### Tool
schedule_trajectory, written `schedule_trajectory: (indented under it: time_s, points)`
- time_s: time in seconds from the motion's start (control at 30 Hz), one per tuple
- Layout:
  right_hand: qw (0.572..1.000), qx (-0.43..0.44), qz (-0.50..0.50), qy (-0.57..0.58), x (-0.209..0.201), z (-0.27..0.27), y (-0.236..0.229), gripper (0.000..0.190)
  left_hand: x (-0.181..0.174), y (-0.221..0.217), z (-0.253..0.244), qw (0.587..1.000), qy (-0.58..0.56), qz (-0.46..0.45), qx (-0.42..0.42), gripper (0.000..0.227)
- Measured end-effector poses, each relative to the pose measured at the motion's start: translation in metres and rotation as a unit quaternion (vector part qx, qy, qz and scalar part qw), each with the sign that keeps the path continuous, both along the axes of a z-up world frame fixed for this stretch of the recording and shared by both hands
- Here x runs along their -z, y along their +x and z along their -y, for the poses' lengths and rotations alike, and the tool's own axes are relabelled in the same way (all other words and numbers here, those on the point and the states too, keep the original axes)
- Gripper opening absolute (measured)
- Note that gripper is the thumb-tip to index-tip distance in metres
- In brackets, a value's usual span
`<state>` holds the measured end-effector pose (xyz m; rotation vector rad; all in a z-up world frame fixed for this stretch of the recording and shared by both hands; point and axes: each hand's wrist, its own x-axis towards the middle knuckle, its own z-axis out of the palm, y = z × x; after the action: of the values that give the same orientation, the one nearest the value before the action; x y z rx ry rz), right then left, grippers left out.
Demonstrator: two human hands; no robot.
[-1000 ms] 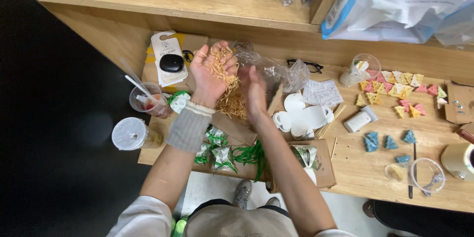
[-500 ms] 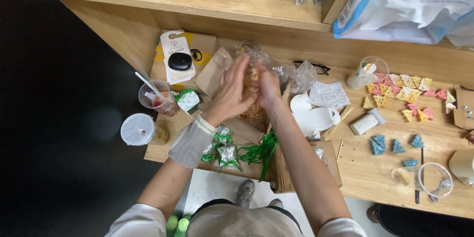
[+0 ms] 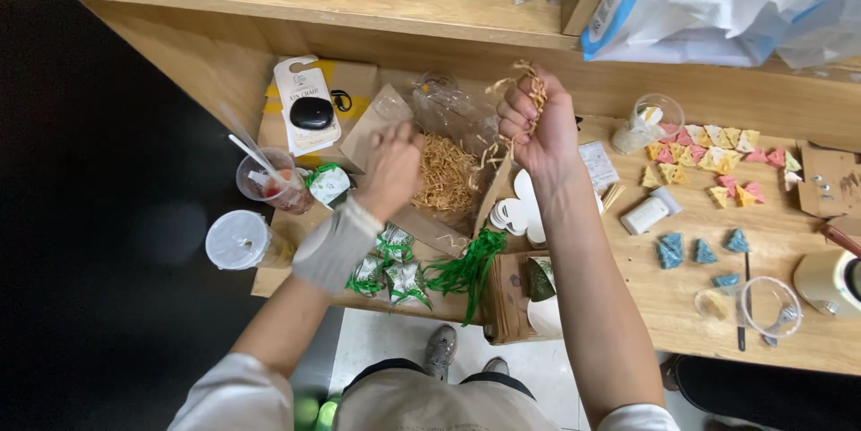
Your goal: Packaging small triangular craft items into sachets and a decorative box with filler.
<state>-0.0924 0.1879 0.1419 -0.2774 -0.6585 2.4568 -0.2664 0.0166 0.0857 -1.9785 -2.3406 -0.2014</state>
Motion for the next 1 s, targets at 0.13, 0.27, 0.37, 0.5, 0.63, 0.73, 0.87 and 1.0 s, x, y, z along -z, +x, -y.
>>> schedule_trajectory:
  time_s: [0.13, 0.27, 0.37, 0.5, 0.63, 0.73, 0.87, 1.0]
  points:
    - [1.0, 0.01, 0.008, -0.016, 0.006, 0.006, 0.014, 0.041, -0.011, 0.043, 0.034, 0.941, -0.103, 0.3, 0.119, 0.021]
    - [1.0, 0.007, 0.012, -0.028, 0.015, 0.013, 0.027, 0.041, 0.045, 0.052, 0.044, 0.93, -0.088, 0.31, 0.177, 0.023]
    - [1.0, 0.008, 0.003, -0.015, 0.015, 0.021, 0.035, 0.04, 0.017, 0.044, 0.041, 0.931, -0.091, 0.319, 0.152, 0.012]
    - [0.997, 0.077, 0.01, 0.0, 0.027, 0.042, 0.023, 0.029, -0.04, 0.05, 0.037, 0.867, 0.077, 0.487, 0.075, 0.007]
    - [0.987, 0.15, 0.059, -0.026, 0.049, 0.072, -0.009, 0.026, -0.06, 0.075, 0.023, 0.801, 0.267, 0.531, 0.076, 0.012]
    - [0.969, 0.143, 0.176, -0.099, 0.031, 0.102, -0.026, 0.035, -0.052, 0.073, 0.011, 0.898, 0.326, 0.291, 0.042, 0.014]
    - [0.941, 0.187, 0.262, 0.108, 0.082, 0.081, -0.029, 0.036, -0.04, 0.068, 0.009, 0.96, 0.196, 0.196, 0.026, 0.011]
    - [0.976, 0.144, 0.163, 0.032, 0.075, 0.06, -0.024, 0.041, -0.018, 0.081, 0.038, 0.86, 0.331, 0.386, 0.047, 0.057]
